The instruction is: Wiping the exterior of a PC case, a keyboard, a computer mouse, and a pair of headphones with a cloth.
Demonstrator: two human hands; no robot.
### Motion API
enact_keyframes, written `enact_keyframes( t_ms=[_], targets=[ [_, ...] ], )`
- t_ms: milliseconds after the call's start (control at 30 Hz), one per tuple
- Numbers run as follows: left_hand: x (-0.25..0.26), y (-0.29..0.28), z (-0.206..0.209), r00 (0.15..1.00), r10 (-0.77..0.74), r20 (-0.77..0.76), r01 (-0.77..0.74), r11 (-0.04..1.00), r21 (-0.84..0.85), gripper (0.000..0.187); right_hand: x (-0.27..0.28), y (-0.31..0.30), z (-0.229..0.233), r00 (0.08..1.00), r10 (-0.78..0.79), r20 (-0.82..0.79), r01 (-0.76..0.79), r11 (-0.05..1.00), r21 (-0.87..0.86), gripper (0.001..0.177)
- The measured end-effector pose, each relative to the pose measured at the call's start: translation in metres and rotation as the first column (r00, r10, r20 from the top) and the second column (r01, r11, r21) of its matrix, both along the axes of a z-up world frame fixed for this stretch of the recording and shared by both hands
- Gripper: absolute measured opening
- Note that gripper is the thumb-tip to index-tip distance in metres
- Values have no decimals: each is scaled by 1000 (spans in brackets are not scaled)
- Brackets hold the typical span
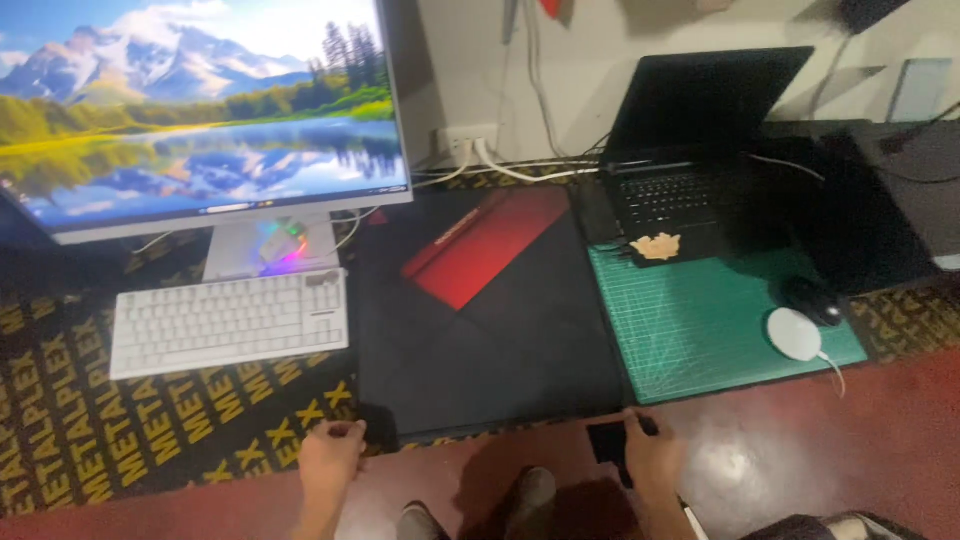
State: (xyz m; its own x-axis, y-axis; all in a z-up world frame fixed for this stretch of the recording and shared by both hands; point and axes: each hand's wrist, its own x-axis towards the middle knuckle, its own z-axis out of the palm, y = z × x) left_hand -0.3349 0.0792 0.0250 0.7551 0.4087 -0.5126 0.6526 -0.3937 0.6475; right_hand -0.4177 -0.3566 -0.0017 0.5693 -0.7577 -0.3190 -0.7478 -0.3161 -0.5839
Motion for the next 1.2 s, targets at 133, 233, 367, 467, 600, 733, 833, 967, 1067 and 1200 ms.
enact_keyframes(
  t_ms=[133, 233, 367, 467, 600, 733, 833, 967, 1067, 1200],
  targets=[
    [-2, 0, -29, 990, 141, -24, -142, 986, -84, 27, 5, -18, -21, 978, 82, 190, -71, 996, -59, 39],
    [-4, 10, -59, 976, 218, 0, -215, 964, -157, 24, 17, -18, -7, 955, 147, 258, -126, 987, -96, 43],
    [-9, 17, -49, 987, 159, -12, -159, 972, -174, 24, 26, -21, -16, 981, 135, 138, -133, 991, -22, 46],
    [-12, 2, -43, 986, 166, 35, -154, 963, -222, 24, 34, -22, 3, 995, 56, 80, -64, 994, 93, 47],
    [-18, -16, -22, 978, 138, 159, -145, 989, 35, 39, 34, -31, 0, 998, 1, -61, 13, 973, 230, 42],
    [-13, -24, -20, 986, 77, 151, -113, 962, 249, 46, 30, -52, -40, 995, 89, 53, -92, 994, 65, 38],
    [-14, -23, -34, 988, 69, 138, -103, 962, 254, 42, 29, -52, -34, 997, 72, 37, -76, 991, 111, 37],
    [-14, -20, -51, 981, 79, 177, -120, 964, 236, 37, 31, -52, -29, 999, 40, 22, -43, 990, 134, 38],
    [-14, -17, -59, 976, 105, 190, -148, 962, 230, 32, 32, -52, -30, 999, 39, 19, -41, 996, 84, 38],
    [-16, -10, -66, 967, 95, 237, -150, 963, 224, 32, 34, -55, -47, 996, 93, 17, -93, 996, -3, 37]
  ],
)
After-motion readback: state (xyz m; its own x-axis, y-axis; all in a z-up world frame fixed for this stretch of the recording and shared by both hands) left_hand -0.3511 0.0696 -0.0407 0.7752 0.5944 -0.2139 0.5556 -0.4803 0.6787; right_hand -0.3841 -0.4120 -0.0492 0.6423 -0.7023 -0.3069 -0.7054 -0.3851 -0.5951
